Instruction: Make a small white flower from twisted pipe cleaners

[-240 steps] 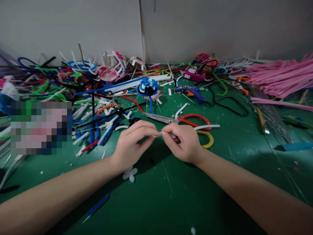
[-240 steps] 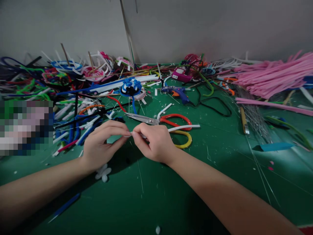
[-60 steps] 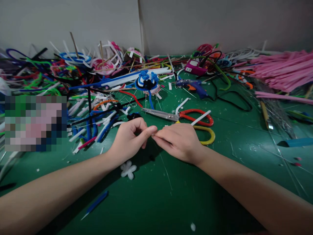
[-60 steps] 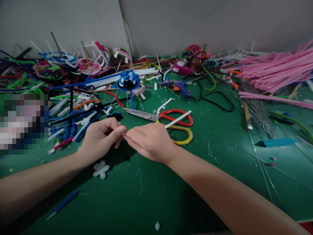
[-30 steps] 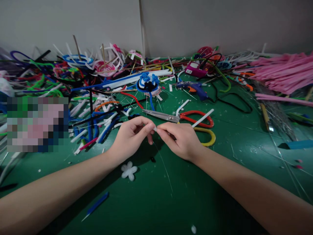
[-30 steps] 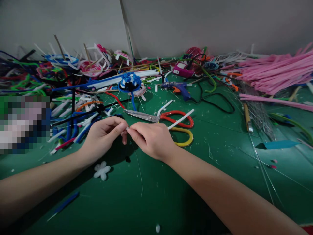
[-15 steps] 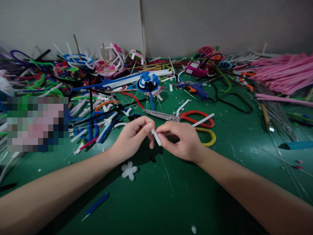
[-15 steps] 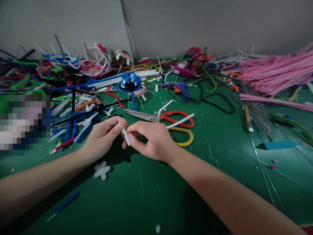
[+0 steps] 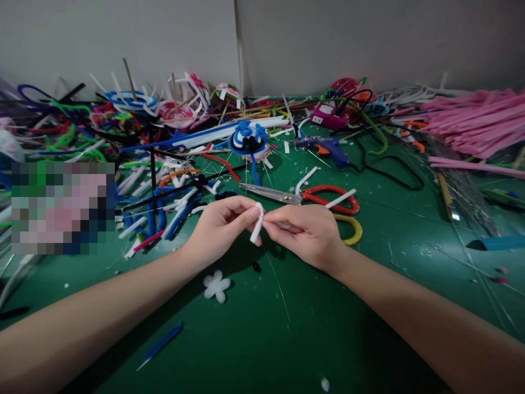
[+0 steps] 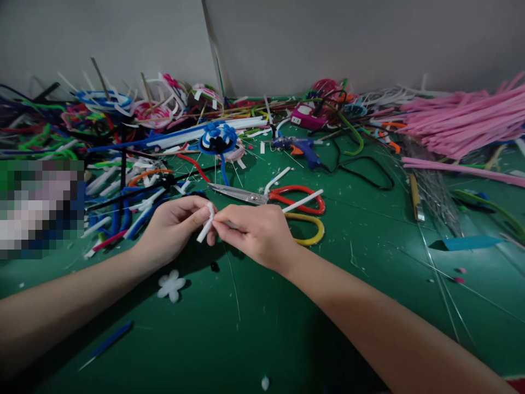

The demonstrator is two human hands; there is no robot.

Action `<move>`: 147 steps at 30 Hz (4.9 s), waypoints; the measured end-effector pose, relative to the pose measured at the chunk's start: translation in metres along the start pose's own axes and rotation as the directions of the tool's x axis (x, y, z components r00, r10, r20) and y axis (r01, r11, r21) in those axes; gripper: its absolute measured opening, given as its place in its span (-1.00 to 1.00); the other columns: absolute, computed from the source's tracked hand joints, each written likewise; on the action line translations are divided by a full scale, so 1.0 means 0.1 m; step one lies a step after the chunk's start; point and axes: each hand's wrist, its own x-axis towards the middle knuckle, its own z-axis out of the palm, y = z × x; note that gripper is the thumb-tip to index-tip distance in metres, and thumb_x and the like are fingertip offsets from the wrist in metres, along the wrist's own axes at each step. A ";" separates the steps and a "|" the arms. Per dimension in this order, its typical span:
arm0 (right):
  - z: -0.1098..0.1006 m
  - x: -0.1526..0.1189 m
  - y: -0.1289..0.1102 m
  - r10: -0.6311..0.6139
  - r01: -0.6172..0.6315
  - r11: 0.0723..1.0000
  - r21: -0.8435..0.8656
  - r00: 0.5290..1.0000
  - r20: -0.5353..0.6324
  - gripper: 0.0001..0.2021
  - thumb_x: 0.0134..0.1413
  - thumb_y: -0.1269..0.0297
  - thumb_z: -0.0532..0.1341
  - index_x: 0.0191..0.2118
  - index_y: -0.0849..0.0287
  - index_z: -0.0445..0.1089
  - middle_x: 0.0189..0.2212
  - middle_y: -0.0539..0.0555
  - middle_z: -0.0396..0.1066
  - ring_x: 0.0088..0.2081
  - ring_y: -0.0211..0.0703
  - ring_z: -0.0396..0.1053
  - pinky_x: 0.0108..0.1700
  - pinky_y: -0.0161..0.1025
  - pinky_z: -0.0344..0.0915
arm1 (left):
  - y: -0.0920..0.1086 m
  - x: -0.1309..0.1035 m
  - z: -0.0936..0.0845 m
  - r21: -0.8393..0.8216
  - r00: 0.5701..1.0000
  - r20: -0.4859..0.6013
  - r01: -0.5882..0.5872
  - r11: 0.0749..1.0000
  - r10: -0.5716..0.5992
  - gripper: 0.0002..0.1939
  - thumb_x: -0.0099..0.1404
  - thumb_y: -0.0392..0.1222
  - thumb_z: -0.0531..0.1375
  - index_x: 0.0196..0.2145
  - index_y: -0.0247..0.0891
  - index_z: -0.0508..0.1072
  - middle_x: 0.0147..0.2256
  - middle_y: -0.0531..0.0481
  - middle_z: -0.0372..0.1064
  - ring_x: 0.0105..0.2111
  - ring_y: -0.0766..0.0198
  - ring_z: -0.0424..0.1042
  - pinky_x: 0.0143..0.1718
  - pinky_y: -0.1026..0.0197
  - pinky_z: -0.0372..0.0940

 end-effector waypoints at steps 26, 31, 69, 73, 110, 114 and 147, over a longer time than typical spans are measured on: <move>0.02 -0.01 0.06 0.064 -0.053 0.979 -0.196 0.997 0.051 -0.89 0.13 0.44 0.15 -0.26 0.26 0.41 -0.39 0.06 0.47 -0.38 -0.28 0.37 -0.32 -0.33 0.27 | 0.04 0.02 0.05 0.098 0.992 -0.122 0.021 0.995 -0.008 -0.95 0.20 -0.33 0.23 -0.36 -0.33 0.40 -0.53 0.12 0.35 -0.61 0.49 0.39 -0.54 0.44 0.31; 0.01 0.00 0.07 -0.012 0.032 0.953 -0.300 0.998 0.069 -0.89 0.17 0.45 0.12 -0.27 0.24 0.39 -0.37 0.07 0.45 -0.31 -0.19 0.35 -0.24 -0.22 0.24 | 0.03 0.01 0.05 0.195 0.989 -0.146 0.024 0.980 0.005 -0.95 0.19 -0.31 0.23 -0.38 -0.35 0.44 -0.61 0.13 0.34 -0.64 0.50 0.34 -0.58 0.46 0.25; 0.03 0.00 0.07 0.052 -0.017 0.953 -0.302 0.992 0.111 -0.89 0.22 0.43 0.08 -0.30 0.16 0.33 -0.41 -0.02 0.44 -0.36 -0.26 0.32 -0.13 -0.18 0.07 | 0.05 0.01 0.00 0.305 0.999 -0.037 0.015 0.952 -0.004 -0.88 0.28 -0.22 0.14 -0.41 -0.28 0.40 -0.47 0.04 0.46 -0.54 0.38 0.47 -0.43 0.35 0.38; 0.02 0.00 0.07 0.027 -0.003 0.922 -0.388 0.998 0.055 -0.91 0.21 0.38 0.12 -0.31 0.13 0.35 -0.41 -0.04 0.46 -0.34 -0.23 0.32 -0.10 -0.15 0.04 | 0.03 0.03 -0.01 0.317 0.999 -0.006 0.036 0.948 -0.036 -0.90 0.25 -0.23 0.15 -0.41 -0.29 0.40 -0.50 0.04 0.46 -0.56 0.37 0.47 -0.45 0.34 0.38; 0.00 0.01 0.05 -0.087 0.086 0.969 -0.230 0.996 0.006 -0.96 0.15 0.39 0.20 -0.32 0.12 0.33 -0.39 -0.06 0.49 -0.35 -0.27 0.38 -0.10 -0.15 0.11 | 0.05 -0.01 0.00 0.359 0.979 0.202 -0.047 0.932 -0.028 -0.82 0.19 -0.26 0.11 -0.55 -0.26 0.22 -0.65 0.10 0.30 -0.63 0.41 0.26 -0.58 0.37 0.15; 0.00 0.01 0.06 -0.135 0.129 0.967 -0.219 0.991 -0.012 -0.96 0.12 0.41 0.22 -0.31 0.14 0.35 -0.38 -0.05 0.49 -0.36 -0.27 0.38 -0.12 -0.15 0.13 | 0.05 -0.03 -0.03 0.339 0.968 0.251 -0.063 0.939 -0.025 -0.83 0.25 -0.21 0.07 -0.49 -0.27 0.23 -0.62 0.09 0.32 -0.59 0.38 0.29 -0.54 0.34 0.17; 0.01 0.01 0.08 -0.079 0.078 0.997 0.007 0.997 0.008 -0.78 0.05 0.47 0.15 -0.15 0.30 0.38 -0.27 0.19 0.46 -0.19 -0.16 0.41 -0.17 -0.18 0.39 | 0.00 -0.05 -0.02 0.116 0.983 0.179 -0.059 0.992 0.037 -0.78 0.34 -0.16 0.08 -0.45 -0.28 0.26 -0.64 0.15 0.24 -0.65 0.41 0.28 -0.59 0.34 0.14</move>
